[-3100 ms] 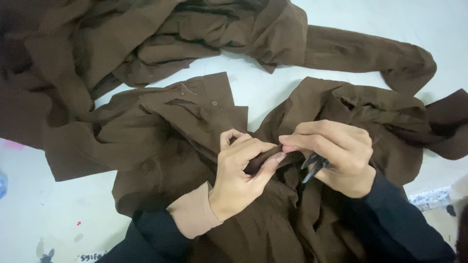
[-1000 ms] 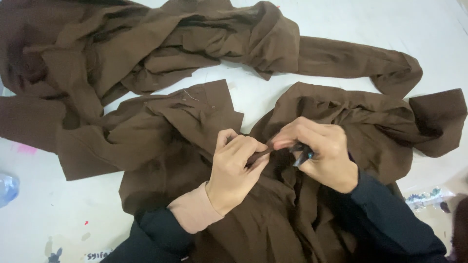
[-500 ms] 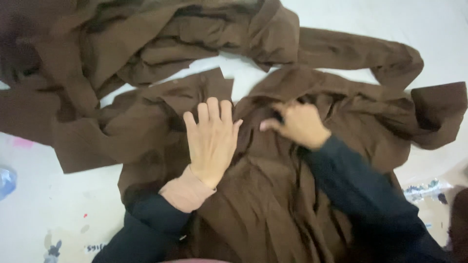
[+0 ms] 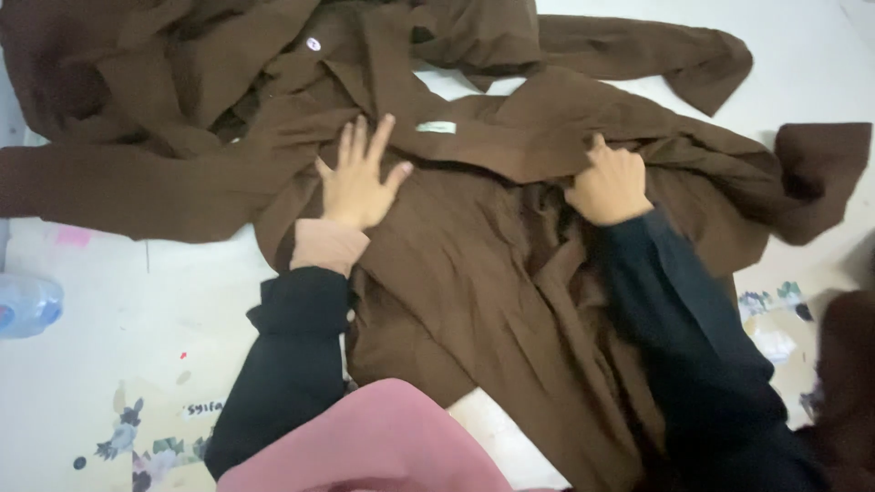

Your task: Trimming loose threads from brown garments using a hand-held thread trimmer.

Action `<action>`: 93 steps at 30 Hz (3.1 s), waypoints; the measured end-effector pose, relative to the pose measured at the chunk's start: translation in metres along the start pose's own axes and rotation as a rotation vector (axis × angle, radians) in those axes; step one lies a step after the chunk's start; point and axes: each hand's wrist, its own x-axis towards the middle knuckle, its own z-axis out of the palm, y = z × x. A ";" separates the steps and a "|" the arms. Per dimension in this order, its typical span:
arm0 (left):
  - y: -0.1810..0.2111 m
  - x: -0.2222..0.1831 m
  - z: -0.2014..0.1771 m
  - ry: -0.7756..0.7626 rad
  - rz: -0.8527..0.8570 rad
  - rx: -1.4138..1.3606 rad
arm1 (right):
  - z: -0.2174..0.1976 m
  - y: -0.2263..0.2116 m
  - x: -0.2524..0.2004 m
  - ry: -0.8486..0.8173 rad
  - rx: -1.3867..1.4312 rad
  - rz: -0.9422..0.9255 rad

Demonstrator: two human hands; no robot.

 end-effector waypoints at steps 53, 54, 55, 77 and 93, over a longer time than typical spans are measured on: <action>-0.017 -0.237 0.007 0.379 -0.015 0.271 | -0.049 0.050 -0.149 0.880 0.658 0.069; -0.021 -0.233 0.000 0.489 -0.021 0.313 | -0.051 0.063 -0.150 0.989 0.647 0.133; -0.025 -0.234 -0.009 0.490 -0.028 0.312 | -0.041 0.074 -0.149 0.991 0.647 0.125; -0.032 -0.231 -0.062 0.681 -0.069 -0.561 | -0.116 -0.058 -0.194 0.222 1.129 -0.490; 0.065 -0.202 -0.034 -0.210 -0.097 -1.188 | -0.197 -0.083 -0.186 -0.022 1.617 -0.668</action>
